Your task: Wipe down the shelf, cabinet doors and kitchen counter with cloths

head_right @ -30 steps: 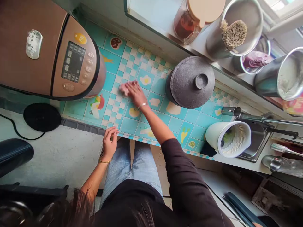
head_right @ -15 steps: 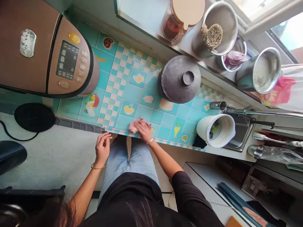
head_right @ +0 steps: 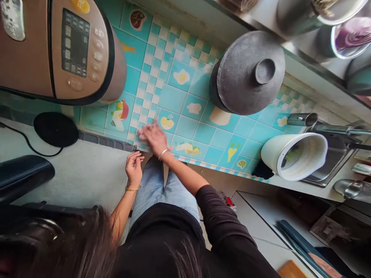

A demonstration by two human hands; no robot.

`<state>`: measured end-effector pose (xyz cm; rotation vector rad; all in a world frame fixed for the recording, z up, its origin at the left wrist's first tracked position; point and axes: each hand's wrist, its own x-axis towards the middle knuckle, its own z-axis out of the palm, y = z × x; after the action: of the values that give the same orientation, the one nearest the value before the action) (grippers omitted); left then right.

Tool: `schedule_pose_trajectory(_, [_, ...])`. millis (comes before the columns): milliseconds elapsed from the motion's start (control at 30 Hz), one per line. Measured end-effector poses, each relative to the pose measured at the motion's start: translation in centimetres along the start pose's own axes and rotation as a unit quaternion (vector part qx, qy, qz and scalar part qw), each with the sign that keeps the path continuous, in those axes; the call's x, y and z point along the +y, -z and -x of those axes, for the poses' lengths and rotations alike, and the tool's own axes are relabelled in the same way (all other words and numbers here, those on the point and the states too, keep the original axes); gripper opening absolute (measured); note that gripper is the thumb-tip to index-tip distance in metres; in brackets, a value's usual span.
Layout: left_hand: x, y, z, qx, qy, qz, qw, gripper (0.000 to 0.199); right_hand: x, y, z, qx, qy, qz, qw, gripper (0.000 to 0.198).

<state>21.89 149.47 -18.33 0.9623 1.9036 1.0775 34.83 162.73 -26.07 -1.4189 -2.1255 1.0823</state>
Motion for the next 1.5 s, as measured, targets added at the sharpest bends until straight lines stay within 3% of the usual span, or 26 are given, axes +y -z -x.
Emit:
schedule_pose_trajectory(100, [0.7, 2.6, 0.8, 0.085, -0.008, -0.012, 0.996, 0.017, -5.9, -5.5, 6.1, -0.147, 0.068, -0.12, 0.98, 0.036])
schedule_pose_trajectory(167, [1.3, 4.6, 1.1, 0.131, -0.012, -0.027, 0.991, 0.014, -7.7, -6.0, 10.1, -0.198, 0.076, -0.174, 0.962, 0.034])
schedule_pose_trajectory(200, [1.6, 5.5, 1.2, 0.148, -0.012, -0.032, 0.988, 0.012, -8.0, -5.3, 11.9, -0.19, 0.063, -0.197, 0.96, 0.035])
schedule_pose_trajectory(267, [1.9, 6.8, 1.3, 0.176, -0.011, -0.031, 0.984, 0.011, -7.5, -2.1, 14.8, -0.121, 0.003, -0.243, 0.963, 0.039])
schedule_pose_trajectory(333, [2.1, 7.0, 1.1, 0.193, -0.012, -0.015, 0.981, 0.01, -6.0, 2.5, 16.6, -0.007, -0.074, -0.258, 0.963, 0.044])
schedule_pose_trajectory(433, [2.4, 5.9, 1.0, 0.189, -0.011, 0.013, 0.982, 0.01, -2.2, 9.3, 17.8, 0.15, -0.117, -0.183, 0.964, 0.047])
schedule_pose_trajectory(533, [2.9, 4.2, 1.4, 0.139, -0.018, 0.036, 0.989, 0.01, 2.9, 12.4, 18.6, 0.238, -0.122, -0.057, 0.962, 0.049])
schedule_pose_trajectory(600, [3.2, 3.5, 1.8, 0.101, -0.023, 0.044, 0.994, 0.011, 5.9, 11.8, 19.3, 0.232, -0.138, 0.025, 0.963, 0.053])
schedule_pose_trajectory(700, [3.2, 3.2, 2.4, 0.064, -0.019, 0.034, 0.997, 0.013, 8.2, 8.3, 20.3, 0.192, -0.176, 0.111, 0.959, 0.06])
schedule_pose_trajectory(833, [2.4, 3.8, 2.4, 0.048, -0.011, 0.007, 0.999, 0.014, 7.5, 4.0, 19.7, 0.211, -0.216, 0.153, 0.941, 0.06])
schedule_pose_trajectory(1033, [1.1, 4.4, 1.7, 0.049, -0.032, -0.01, 0.998, 0.012, 4.8, 1.2, 16.8, 0.238, -0.215, 0.137, 0.937, 0.055])
schedule_pose_trajectory(1100, [1.3, 4.2, 1.6, 0.051, -0.042, -0.017, 0.998, 0.012, 2.9, -0.8, 15.1, 0.187, -0.185, 0.097, 0.96, 0.053])
schedule_pose_trajectory(1167, [1.8, 3.9, 1.6, 0.049, -0.055, -0.025, 0.997, 0.011, 0.3, -3.2, 13.3, 0.093, -0.129, 0.044, 0.986, 0.05])
schedule_pose_trajectory(1267, [2.7, 3.5, 1.7, 0.043, -0.077, -0.034, 0.996, 0.011, -3.6, -5.7, 11.9, -0.041, -0.04, -0.031, 0.998, 0.038])
schedule_pose_trajectory(1300, [2.9, 3.4, 1.7, 0.041, -0.082, -0.036, 0.995, 0.012, -4.4, -5.7, 12.3, -0.06, -0.02, -0.057, 0.996, 0.035])
schedule_pose_trajectory(1367, [3.2, 3.1, 1.7, 0.03, -0.089, -0.033, 0.995, 0.013, -5.2, -4.1, 14.6, -0.034, -0.031, -0.106, 0.993, 0.037])
schedule_pose_trajectory(1433, [3.2, 2.7, 1.7, 0.01, -0.093, -0.02, 0.995, 0.013, -4.4, -0.6, 18.8, 0.068, -0.119, -0.134, 0.981, 0.044])
schedule_pose_trajectory(1500, [3.2, 2.2, 1.8, -0.017, -0.091, -0.012, 0.996, 0.014, -2.2, 4.0, 23.9, 0.194, -0.22, -0.117, 0.949, 0.049])
